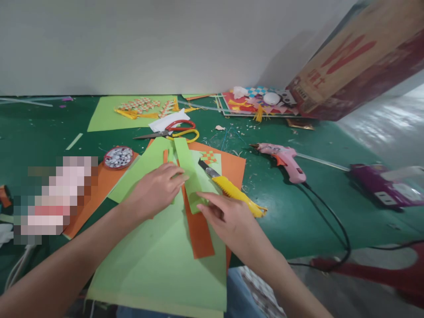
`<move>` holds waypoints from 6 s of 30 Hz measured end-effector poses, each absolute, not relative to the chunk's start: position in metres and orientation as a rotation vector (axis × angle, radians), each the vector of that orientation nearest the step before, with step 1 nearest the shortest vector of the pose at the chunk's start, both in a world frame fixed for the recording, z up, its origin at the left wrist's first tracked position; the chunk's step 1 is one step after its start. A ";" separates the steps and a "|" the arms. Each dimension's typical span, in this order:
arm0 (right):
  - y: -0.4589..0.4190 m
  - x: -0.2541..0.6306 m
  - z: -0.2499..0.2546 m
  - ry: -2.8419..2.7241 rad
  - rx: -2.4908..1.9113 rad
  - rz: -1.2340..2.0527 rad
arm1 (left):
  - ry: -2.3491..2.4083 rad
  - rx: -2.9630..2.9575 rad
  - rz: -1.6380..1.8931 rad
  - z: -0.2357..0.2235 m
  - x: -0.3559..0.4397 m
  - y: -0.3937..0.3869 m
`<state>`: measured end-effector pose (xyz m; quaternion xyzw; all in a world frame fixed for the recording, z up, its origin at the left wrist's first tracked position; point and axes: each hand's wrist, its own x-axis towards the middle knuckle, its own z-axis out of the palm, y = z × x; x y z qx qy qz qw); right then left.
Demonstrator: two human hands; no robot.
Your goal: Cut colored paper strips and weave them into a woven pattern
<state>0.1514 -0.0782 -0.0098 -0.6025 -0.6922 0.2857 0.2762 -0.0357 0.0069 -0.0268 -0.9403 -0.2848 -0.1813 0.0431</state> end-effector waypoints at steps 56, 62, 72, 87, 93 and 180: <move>-0.136 0.218 -0.021 -2.326 -1.345 0.015 | -0.910 -3.191 -0.282 -0.024 -0.034 0.000; -0.132 0.215 -0.021 -2.335 -1.352 -0.009 | -0.935 -3.228 -0.326 -0.024 -0.034 0.000; -0.135 0.216 -0.020 -2.361 -1.320 -0.006 | -0.904 -3.196 -0.239 -0.021 -0.033 0.000; -0.139 0.190 -0.006 -2.478 -1.385 -0.078 | -0.970 -3.223 -0.196 -0.020 -0.032 0.001; -0.138 0.179 -0.008 -2.468 -1.418 -0.147 | -0.999 -3.244 -0.224 -0.020 -0.032 0.000; -0.070 0.179 -0.008 -2.515 -1.677 -0.167 | -0.931 -2.958 -0.371 -0.022 -0.030 -0.005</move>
